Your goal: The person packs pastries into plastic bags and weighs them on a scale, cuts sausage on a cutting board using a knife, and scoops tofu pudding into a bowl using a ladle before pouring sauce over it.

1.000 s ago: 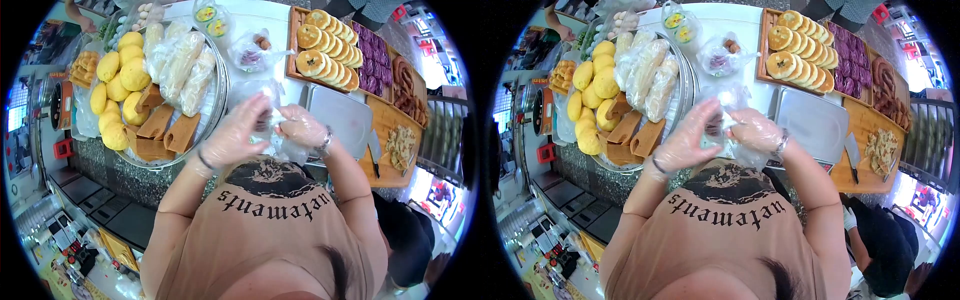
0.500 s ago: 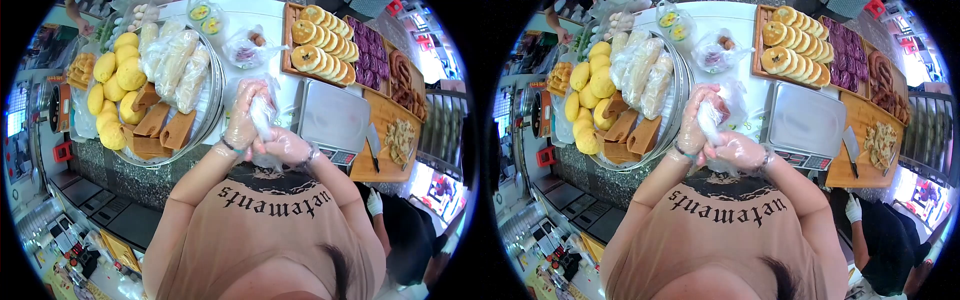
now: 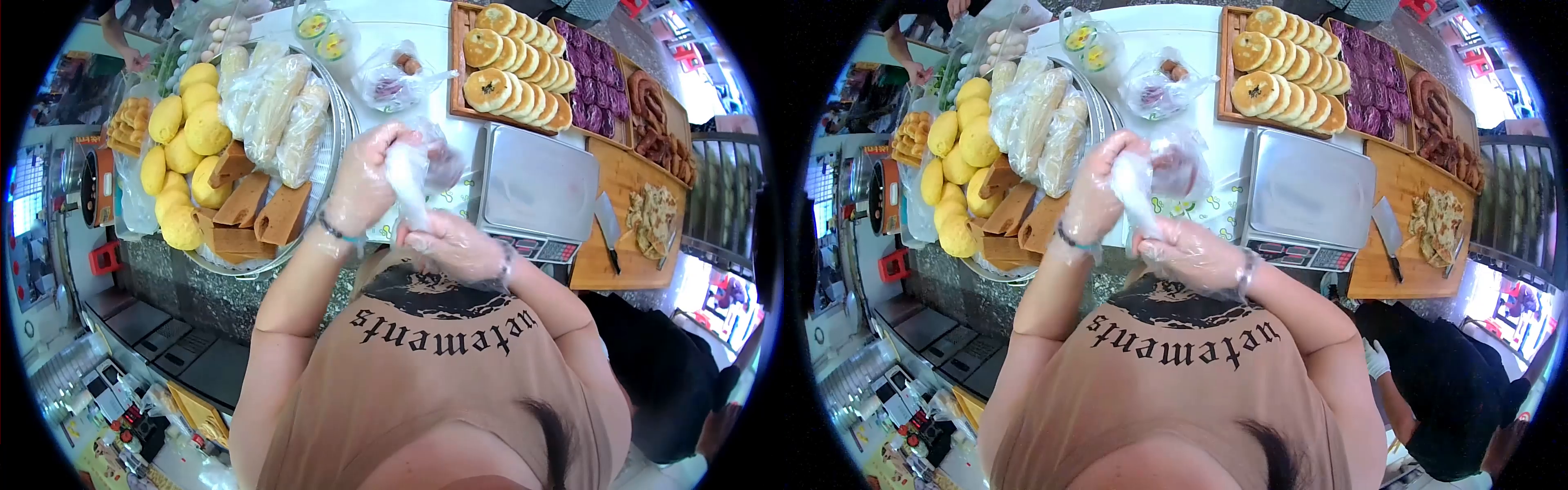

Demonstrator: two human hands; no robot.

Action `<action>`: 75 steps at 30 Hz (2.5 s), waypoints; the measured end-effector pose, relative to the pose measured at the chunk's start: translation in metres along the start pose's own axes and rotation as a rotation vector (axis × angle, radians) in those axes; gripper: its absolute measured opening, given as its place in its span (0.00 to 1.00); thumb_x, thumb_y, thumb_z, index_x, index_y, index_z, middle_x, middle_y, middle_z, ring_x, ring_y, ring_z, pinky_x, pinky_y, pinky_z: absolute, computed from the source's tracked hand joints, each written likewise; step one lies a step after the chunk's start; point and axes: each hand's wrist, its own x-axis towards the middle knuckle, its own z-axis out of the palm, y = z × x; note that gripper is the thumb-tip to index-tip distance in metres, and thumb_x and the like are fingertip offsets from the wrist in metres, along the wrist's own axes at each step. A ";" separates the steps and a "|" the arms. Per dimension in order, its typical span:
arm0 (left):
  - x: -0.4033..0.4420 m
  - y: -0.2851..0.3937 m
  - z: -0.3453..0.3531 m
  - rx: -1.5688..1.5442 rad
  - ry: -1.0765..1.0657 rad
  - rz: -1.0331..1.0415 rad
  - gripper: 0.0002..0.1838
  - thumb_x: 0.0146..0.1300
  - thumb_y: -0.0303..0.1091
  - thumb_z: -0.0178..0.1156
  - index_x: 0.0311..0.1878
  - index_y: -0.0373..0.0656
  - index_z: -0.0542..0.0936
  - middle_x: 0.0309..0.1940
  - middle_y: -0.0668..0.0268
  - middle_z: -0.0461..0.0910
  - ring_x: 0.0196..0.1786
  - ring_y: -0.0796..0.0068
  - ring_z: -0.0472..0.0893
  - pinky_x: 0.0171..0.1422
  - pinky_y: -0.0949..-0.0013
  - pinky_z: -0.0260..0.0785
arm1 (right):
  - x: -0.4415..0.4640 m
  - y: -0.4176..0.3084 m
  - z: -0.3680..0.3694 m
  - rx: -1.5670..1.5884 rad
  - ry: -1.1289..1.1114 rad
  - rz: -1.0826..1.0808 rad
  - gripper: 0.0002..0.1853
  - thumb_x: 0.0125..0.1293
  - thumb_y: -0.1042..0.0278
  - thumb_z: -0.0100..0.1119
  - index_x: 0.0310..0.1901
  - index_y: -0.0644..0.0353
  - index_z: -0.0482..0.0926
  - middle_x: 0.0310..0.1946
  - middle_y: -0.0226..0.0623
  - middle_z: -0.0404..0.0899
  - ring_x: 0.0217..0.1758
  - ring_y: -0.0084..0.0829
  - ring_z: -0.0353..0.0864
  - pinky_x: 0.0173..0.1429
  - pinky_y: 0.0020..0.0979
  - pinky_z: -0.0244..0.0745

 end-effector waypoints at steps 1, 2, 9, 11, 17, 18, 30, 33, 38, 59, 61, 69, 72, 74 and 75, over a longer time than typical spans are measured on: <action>-0.008 0.012 0.006 -0.265 -0.021 -0.094 0.09 0.58 0.23 0.60 0.43 0.39 0.78 0.39 0.68 0.80 0.44 0.81 0.79 0.46 0.73 0.73 | 0.004 0.014 0.000 0.252 -0.091 0.055 0.07 0.69 0.65 0.55 0.46 0.55 0.75 0.32 0.23 0.75 0.33 0.18 0.73 0.39 0.26 0.75; -0.017 0.019 0.013 -0.533 -0.037 -0.191 0.07 0.58 0.22 0.60 0.41 0.39 0.78 0.40 0.69 0.80 0.47 0.83 0.77 0.48 0.74 0.72 | 0.007 0.026 0.000 0.502 -0.186 0.112 0.07 0.69 0.66 0.55 0.45 0.56 0.76 0.32 0.23 0.75 0.34 0.18 0.74 0.40 0.27 0.76; -0.017 0.000 0.018 0.082 -0.166 0.281 0.06 0.56 0.28 0.62 0.36 0.40 0.77 0.34 0.60 0.72 0.39 0.58 0.76 0.45 0.63 0.68 | 0.033 0.034 -0.073 0.060 -0.100 -0.077 0.11 0.68 0.66 0.55 0.46 0.64 0.76 0.37 0.32 0.82 0.37 0.21 0.80 0.43 0.29 0.77; -0.018 -0.011 0.026 0.204 0.013 0.153 0.05 0.59 0.28 0.59 0.36 0.38 0.74 0.34 0.54 0.71 0.37 0.52 0.73 0.43 0.58 0.66 | 0.025 0.001 -0.060 -0.107 0.041 -0.073 0.11 0.68 0.66 0.55 0.47 0.64 0.75 0.37 0.35 0.81 0.39 0.26 0.81 0.45 0.31 0.76; -0.010 -0.013 0.033 0.130 0.307 0.090 0.07 0.60 0.22 0.55 0.41 0.39 0.71 0.34 0.58 0.72 0.37 0.65 0.74 0.43 0.65 0.68 | 0.014 0.008 -0.003 -0.414 0.436 -0.556 0.24 0.59 0.68 0.59 0.56 0.65 0.67 0.49 0.55 0.74 0.53 0.50 0.76 0.56 0.40 0.71; -0.010 -0.017 0.033 0.094 0.309 0.064 0.08 0.60 0.22 0.56 0.41 0.39 0.70 0.34 0.59 0.72 0.37 0.68 0.74 0.43 0.66 0.68 | 0.015 0.009 -0.007 -0.413 0.435 -0.556 0.24 0.59 0.68 0.59 0.56 0.65 0.67 0.49 0.55 0.74 0.53 0.50 0.76 0.56 0.40 0.71; -0.003 -0.003 0.040 0.010 0.198 0.239 0.16 0.54 0.19 0.58 0.47 0.38 0.72 0.40 0.56 0.71 0.39 0.60 0.73 0.43 0.66 0.68 | 0.034 0.012 -0.036 -0.992 0.823 -0.584 0.17 0.50 0.76 0.62 0.44 0.58 0.75 0.42 0.41 0.79 0.43 0.45 0.78 0.46 0.39 0.75; 0.012 -0.005 0.035 0.038 0.197 0.341 0.16 0.55 0.20 0.58 0.49 0.37 0.72 0.41 0.56 0.70 0.39 0.61 0.73 0.42 0.66 0.67 | 0.039 0.001 -0.047 -0.856 0.793 -0.748 0.12 0.54 0.79 0.58 0.41 0.58 0.75 0.42 0.39 0.79 0.47 0.44 0.76 0.52 0.41 0.72; 0.035 -0.032 0.039 -0.183 0.208 0.237 0.13 0.56 0.22 0.58 0.46 0.36 0.74 0.39 0.56 0.71 0.39 0.60 0.73 0.41 0.64 0.68 | 0.069 0.013 -0.073 -0.373 0.608 -0.733 0.08 0.57 0.78 0.59 0.40 0.59 0.77 0.47 0.42 0.78 0.55 0.43 0.75 0.58 0.41 0.70; 0.065 -0.055 0.018 -0.423 0.232 -0.166 0.07 0.67 0.31 0.57 0.42 0.37 0.79 0.33 0.73 0.79 0.37 0.88 0.74 0.42 0.78 0.68 | 0.097 0.021 -0.083 0.215 0.473 -0.378 0.22 0.61 0.76 0.59 0.59 0.64 0.71 0.47 0.34 0.78 0.47 0.25 0.78 0.53 0.28 0.74; 0.070 -0.064 0.018 -0.343 0.230 -0.153 0.07 0.66 0.31 0.57 0.42 0.37 0.79 0.35 0.70 0.79 0.38 0.84 0.75 0.43 0.76 0.68 | 0.101 0.019 -0.083 0.074 0.477 -0.329 0.23 0.60 0.77 0.59 0.59 0.65 0.70 0.48 0.36 0.79 0.48 0.29 0.79 0.54 0.30 0.74; 0.088 -0.070 0.008 0.081 0.125 0.175 0.31 0.61 0.30 0.60 0.66 0.37 0.61 0.57 0.53 0.71 0.58 0.64 0.73 0.63 0.63 0.68 | 0.145 0.028 -0.146 -0.890 0.607 -0.205 0.08 0.60 0.70 0.57 0.38 0.62 0.81 0.38 0.48 0.82 0.42 0.40 0.83 0.48 0.36 0.77; 0.078 -0.088 -0.019 -0.032 0.229 -0.038 0.33 0.61 0.30 0.60 0.68 0.37 0.59 0.57 0.53 0.71 0.59 0.65 0.73 0.62 0.63 0.69 | 0.177 0.036 -0.172 -0.901 0.668 0.004 0.10 0.62 0.66 0.53 0.38 0.62 0.81 0.39 0.50 0.82 0.43 0.42 0.83 0.47 0.37 0.77; 0.064 -0.083 -0.021 -0.041 0.193 -0.134 0.34 0.62 0.28 0.60 0.70 0.36 0.58 0.58 0.53 0.70 0.59 0.66 0.73 0.61 0.63 0.69 | 0.206 0.042 -0.185 -0.547 0.644 0.154 0.11 0.63 0.65 0.52 0.38 0.62 0.81 0.40 0.51 0.82 0.43 0.43 0.83 0.47 0.38 0.76; 0.056 -0.088 -0.017 -0.076 0.170 -0.134 0.34 0.62 0.27 0.59 0.70 0.36 0.58 0.59 0.53 0.69 0.59 0.65 0.72 0.62 0.63 0.69 | 0.228 0.049 -0.190 -0.688 0.484 0.211 0.11 0.63 0.64 0.53 0.41 0.61 0.81 0.42 0.51 0.82 0.44 0.43 0.83 0.48 0.38 0.76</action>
